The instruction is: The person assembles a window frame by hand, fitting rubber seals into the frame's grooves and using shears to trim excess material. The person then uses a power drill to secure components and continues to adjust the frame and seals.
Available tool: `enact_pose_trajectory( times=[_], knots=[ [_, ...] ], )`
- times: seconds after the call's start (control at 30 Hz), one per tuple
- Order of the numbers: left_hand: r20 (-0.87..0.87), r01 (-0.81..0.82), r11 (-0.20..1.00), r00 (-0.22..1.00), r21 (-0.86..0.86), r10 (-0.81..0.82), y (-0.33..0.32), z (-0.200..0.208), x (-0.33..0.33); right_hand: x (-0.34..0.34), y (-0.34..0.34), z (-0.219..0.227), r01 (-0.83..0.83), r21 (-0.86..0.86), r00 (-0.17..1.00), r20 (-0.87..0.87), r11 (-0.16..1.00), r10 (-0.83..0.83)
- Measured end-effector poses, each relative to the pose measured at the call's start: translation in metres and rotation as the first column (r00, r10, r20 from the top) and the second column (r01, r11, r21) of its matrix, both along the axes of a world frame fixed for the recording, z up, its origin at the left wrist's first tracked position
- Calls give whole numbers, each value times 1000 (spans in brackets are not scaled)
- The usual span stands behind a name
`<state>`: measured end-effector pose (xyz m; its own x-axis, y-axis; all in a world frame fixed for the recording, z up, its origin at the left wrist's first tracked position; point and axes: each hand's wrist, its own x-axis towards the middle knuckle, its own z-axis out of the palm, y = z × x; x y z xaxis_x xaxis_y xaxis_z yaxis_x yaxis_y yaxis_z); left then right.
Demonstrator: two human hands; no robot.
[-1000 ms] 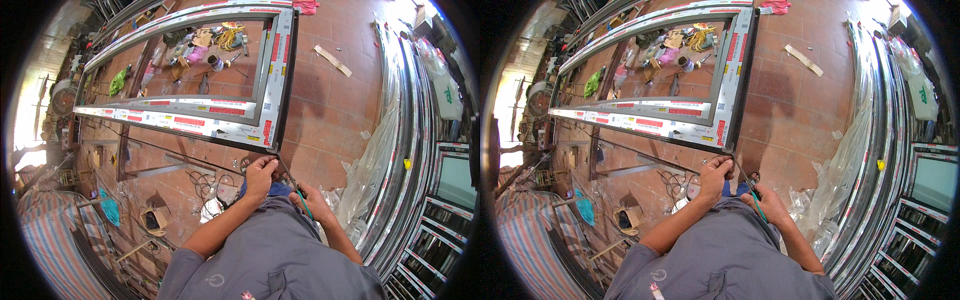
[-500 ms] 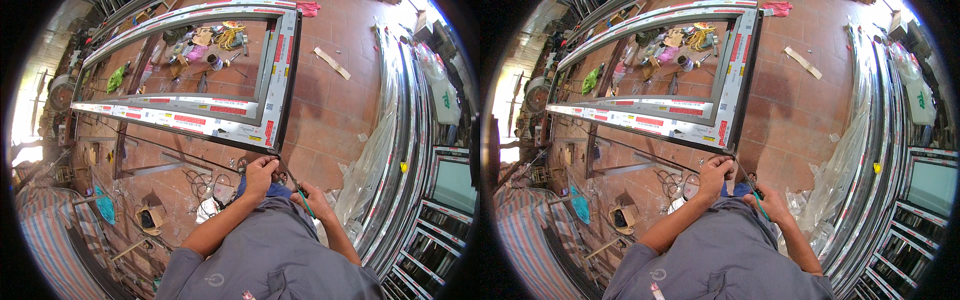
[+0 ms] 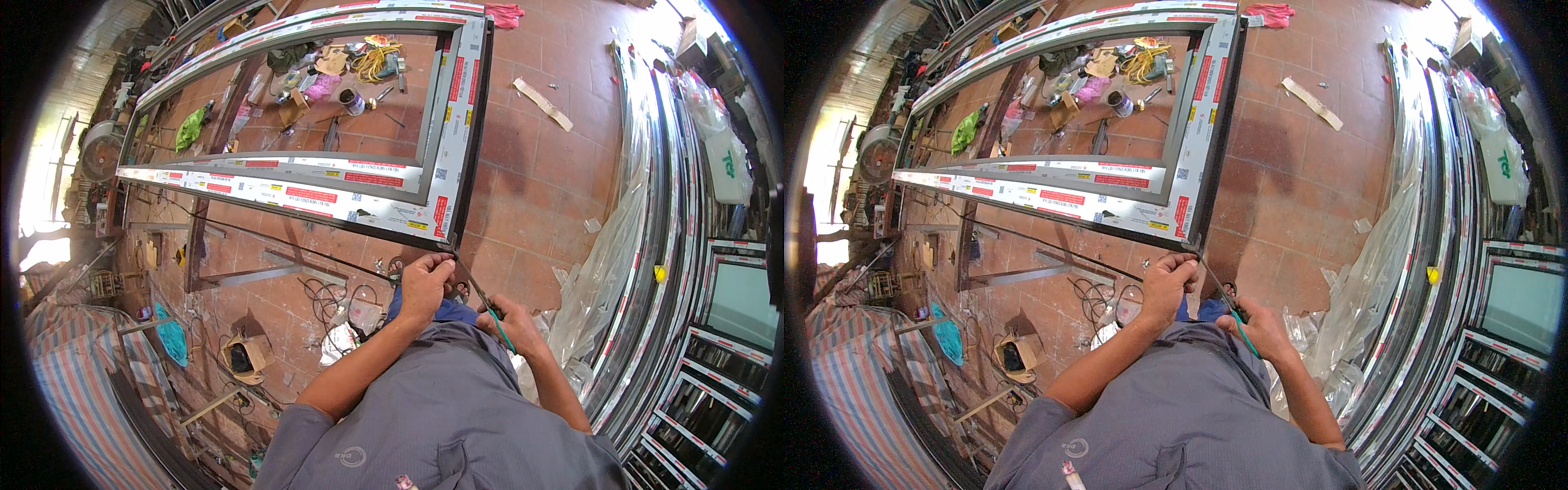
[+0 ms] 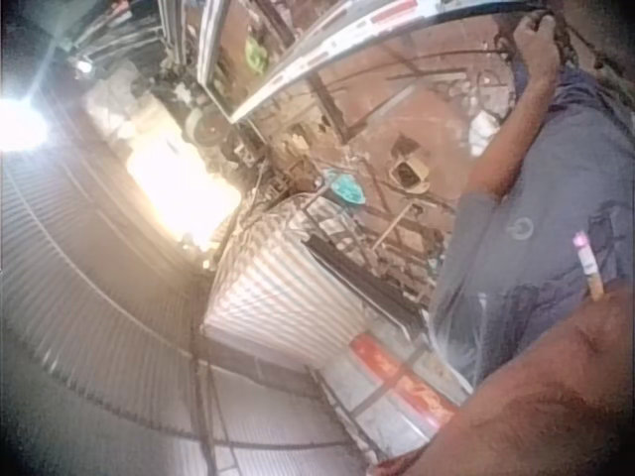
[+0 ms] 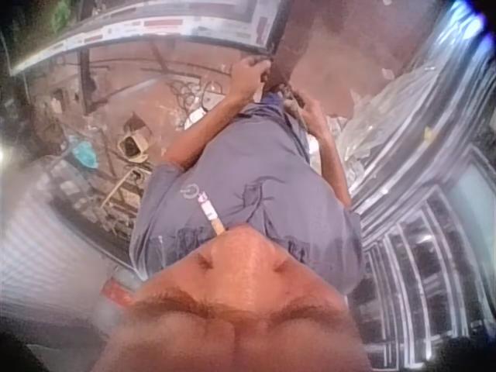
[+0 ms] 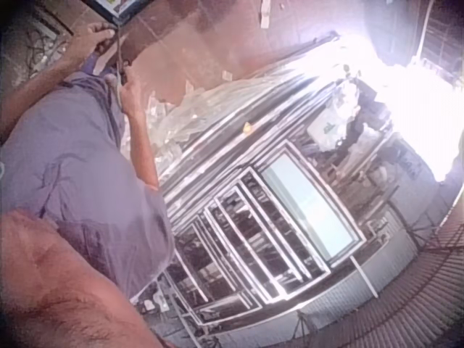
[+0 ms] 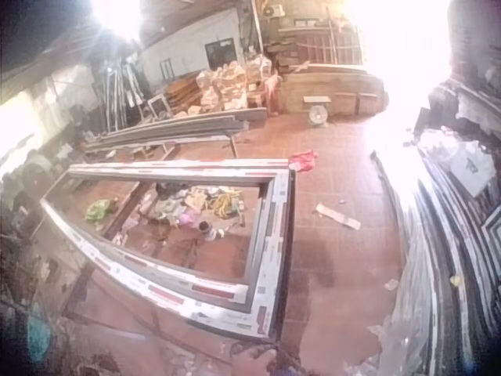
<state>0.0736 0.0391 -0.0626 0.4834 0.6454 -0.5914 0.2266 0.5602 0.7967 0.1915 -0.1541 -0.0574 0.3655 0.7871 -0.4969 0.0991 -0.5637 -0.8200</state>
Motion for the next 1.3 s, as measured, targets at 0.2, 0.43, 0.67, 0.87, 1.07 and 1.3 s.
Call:
enact_pose_trajectory(
  times=[0.2, 0.43, 0.67, 0.87, 1.07, 1.3],
  knots=[
    [-10, -5, 999, 1000, 38, 5, -3, -2, 0, -7, 2, 0, 57, 45, 986, -156, 997, -50],
    [-27, 0, 998, 1000, 62, 2, -4, -3, 1, -6, 7, 14, 22, -52, 999, -40, 998, -24],
    [34, 63, 998, 997, -9, -63, -7, -6, -17, -9, -14, -7, -23, 57, 999, -27, 998, 25],
    [31, 336, 942, 942, -30, -335, -14, 8, -55, -21, 15, 36, -199, -26, 949, 243, 980, 200],
    [58, -35, 999, 998, -25, 37, -3, 8, -58, -29, 52, 32, -301, 286, 949, 187, 910, 255],
    [25, -24, 890, 1000, 456, 14, 91, 35, -106, -11, 78, -21, 592, 148, 774, -379, 792, -508]
  ],
)
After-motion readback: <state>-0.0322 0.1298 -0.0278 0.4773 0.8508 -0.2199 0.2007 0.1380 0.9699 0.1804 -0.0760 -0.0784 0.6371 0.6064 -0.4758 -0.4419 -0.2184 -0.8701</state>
